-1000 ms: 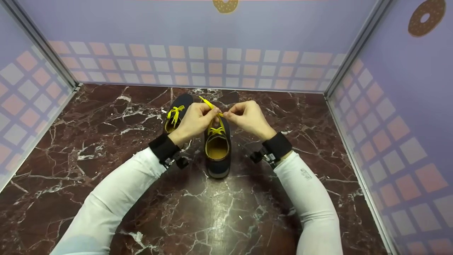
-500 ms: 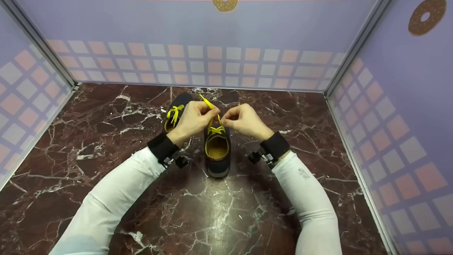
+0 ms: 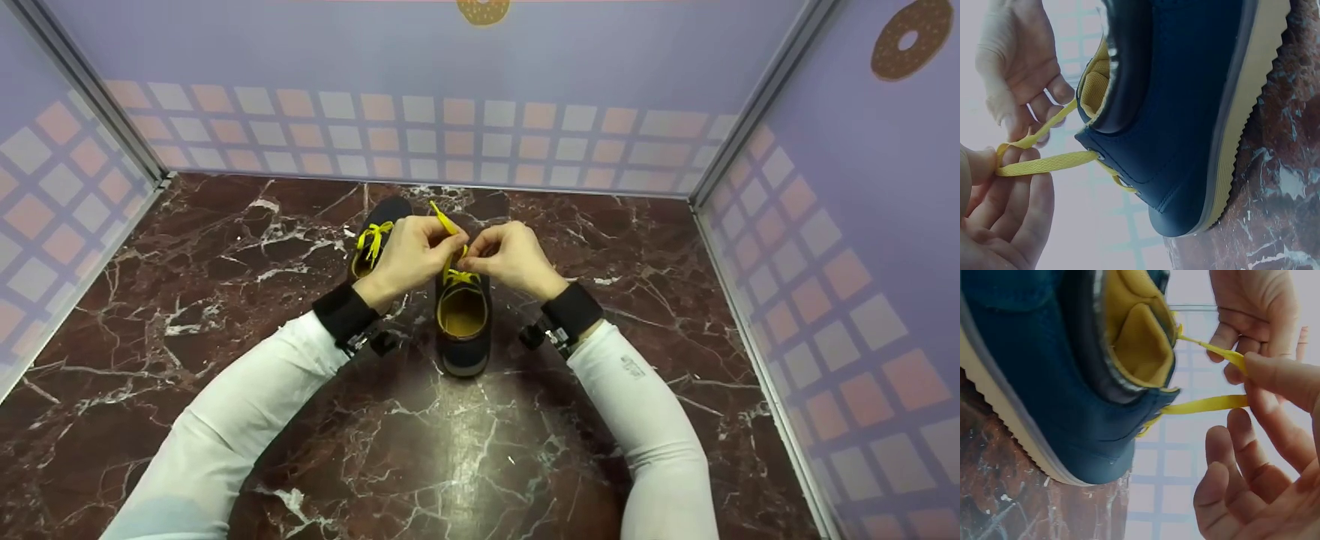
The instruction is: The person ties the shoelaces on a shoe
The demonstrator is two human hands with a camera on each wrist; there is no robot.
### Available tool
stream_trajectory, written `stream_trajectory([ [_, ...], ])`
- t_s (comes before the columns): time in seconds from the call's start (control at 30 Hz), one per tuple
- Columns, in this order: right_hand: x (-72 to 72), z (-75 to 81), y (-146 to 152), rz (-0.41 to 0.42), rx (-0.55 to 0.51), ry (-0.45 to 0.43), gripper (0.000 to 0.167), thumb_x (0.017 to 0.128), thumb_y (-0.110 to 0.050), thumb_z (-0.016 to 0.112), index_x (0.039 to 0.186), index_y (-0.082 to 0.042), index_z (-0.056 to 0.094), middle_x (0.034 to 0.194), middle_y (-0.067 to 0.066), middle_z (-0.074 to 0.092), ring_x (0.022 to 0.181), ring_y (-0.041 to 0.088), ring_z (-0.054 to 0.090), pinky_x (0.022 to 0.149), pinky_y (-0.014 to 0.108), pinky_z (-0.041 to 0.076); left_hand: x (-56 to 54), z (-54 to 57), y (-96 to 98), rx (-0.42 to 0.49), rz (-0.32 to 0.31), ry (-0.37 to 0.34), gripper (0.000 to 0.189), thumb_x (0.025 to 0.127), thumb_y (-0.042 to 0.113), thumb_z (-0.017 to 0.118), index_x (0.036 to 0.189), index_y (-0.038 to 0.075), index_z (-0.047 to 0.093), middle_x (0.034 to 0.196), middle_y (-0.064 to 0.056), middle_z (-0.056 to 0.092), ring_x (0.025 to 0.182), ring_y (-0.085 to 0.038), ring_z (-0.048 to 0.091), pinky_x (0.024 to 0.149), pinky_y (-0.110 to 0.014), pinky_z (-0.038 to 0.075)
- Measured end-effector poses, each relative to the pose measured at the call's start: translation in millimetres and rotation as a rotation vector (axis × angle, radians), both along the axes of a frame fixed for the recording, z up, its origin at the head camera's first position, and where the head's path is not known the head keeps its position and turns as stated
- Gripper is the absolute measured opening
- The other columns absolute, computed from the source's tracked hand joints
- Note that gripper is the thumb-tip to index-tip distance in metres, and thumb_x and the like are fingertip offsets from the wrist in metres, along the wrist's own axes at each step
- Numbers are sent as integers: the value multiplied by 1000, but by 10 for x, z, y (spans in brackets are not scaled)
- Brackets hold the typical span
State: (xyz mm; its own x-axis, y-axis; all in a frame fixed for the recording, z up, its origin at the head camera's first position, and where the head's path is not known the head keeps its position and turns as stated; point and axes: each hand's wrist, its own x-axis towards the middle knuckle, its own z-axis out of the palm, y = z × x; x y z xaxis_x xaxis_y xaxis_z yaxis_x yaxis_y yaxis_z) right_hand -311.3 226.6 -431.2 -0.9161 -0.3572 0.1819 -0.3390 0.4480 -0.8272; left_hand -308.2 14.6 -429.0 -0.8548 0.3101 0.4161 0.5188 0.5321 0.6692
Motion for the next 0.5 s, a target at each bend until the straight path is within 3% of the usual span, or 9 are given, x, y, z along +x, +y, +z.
stream_trajectory([
  [0.1, -16, -44, -15, -12, -19, -14, 19, 87, 1, 91, 85, 5, 72, 75, -8, 72, 67, 0, 65, 62, 13, 52, 12, -1, -9, -32, -3, 27, 17, 106, 25, 77, 104, 13, 90, 89, -6, 86, 66, -12, 56, 62, -25, 35],
  [0.23, -42, -84, -32, 3, -28, -14, 22, 88, 5, 86, 94, 1, 65, 76, -9, 69, 66, 1, 64, 60, 15, 52, 27, -3, -17, -55, -11, 64, 18, 106, 28, 78, 106, 14, 90, 91, -7, 87, 67, -16, 62, 63, -29, 41],
  [0.37, -69, -115, -52, 28, -39, -35, 23, 93, 7, 77, 114, 2, 68, 79, 0, 72, 64, 3, 64, 56, 17, 51, 33, -12, -27, -59, -15, 88, 19, 106, 28, 79, 106, 14, 90, 93, -8, 87, 69, -24, 69, 64, -35, 47],
  [0.5, -84, -141, -83, 69, -52, -55, 37, 98, 8, 69, 135, 7, 69, 96, 15, 82, 72, 2, 68, 62, 17, 53, 31, -22, -40, -61, -19, 105, 17, 105, 27, 79, 108, 14, 90, 101, -7, 89, 75, -27, 77, 67, -41, 56],
])
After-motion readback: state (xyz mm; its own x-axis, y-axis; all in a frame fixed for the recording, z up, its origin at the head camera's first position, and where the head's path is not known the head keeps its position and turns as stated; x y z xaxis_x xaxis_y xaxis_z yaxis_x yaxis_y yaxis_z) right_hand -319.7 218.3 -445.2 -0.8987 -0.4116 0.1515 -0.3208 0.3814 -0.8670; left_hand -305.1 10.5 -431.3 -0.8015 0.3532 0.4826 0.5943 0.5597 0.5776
